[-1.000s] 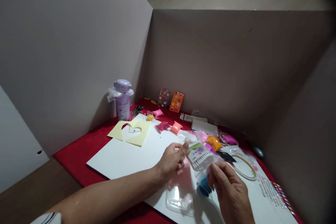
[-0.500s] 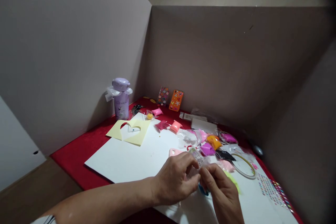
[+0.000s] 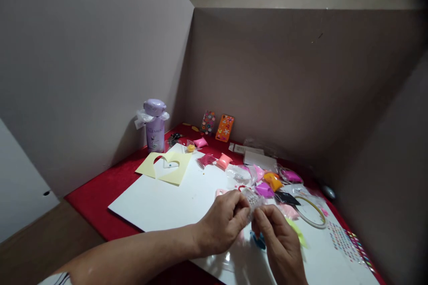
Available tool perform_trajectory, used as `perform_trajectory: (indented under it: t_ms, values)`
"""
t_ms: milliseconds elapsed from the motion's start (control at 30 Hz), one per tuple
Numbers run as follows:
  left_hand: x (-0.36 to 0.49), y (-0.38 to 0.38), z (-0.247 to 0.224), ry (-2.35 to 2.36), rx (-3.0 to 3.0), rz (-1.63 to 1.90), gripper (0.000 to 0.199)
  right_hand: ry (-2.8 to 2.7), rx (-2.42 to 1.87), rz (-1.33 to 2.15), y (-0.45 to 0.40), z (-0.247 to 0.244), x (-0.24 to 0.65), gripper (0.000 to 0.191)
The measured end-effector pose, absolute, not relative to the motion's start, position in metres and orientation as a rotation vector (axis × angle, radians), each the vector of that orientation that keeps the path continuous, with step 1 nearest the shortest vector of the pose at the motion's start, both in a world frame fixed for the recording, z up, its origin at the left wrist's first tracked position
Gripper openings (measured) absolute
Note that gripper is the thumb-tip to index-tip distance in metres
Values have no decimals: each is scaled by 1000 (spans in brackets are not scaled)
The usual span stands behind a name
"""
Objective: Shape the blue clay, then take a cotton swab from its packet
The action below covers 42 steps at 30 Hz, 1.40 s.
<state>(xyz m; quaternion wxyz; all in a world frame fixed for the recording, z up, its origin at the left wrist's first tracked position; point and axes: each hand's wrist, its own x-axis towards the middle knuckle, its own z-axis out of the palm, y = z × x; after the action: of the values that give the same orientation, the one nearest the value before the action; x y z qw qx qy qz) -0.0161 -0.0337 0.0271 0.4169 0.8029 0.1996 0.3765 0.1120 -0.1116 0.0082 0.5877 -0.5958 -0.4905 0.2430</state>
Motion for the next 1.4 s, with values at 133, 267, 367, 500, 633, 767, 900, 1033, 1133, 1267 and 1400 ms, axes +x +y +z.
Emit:
perform_trajectory:
  t_ms: [133,267,367,500,633,767,900,1033,1133,1267,1400]
  values:
    - [-17,-37,30,473,2072,944,11,-1133,-1381,568,-112,10,112,33]
    - [-16,-34,29,487,2047,944,13,-1108,-1330,608,-110,7,117,32]
    - [-15,-29,27,575,1929,1040,16,-1038,-1301,574,-110,10,117,30]
    - [-15,-28,30,534,1860,1047,17,-1095,-1419,372,-113,19,113,28]
    - [-18,-29,33,492,1895,1032,14,-1131,-1484,170,-112,17,112,19]
    - [-18,-30,32,483,1920,1029,11,-1364,-1415,-53,-110,12,117,13]
    - [-19,-32,31,509,1981,1025,12,-1465,-1454,-158,-110,14,116,18]
    - [-19,-34,28,483,2095,1040,9,-1449,-1489,-170,-108,14,114,15]
    - [-20,-35,28,408,2114,1076,9,-1458,-1457,-162,-106,13,116,14]
    - [-21,-34,32,400,1916,1070,16,-1446,-1417,-258,-109,13,120,16]
    - [-18,-23,31,592,1491,1082,38,-1237,-1434,-277,-114,13,120,19]
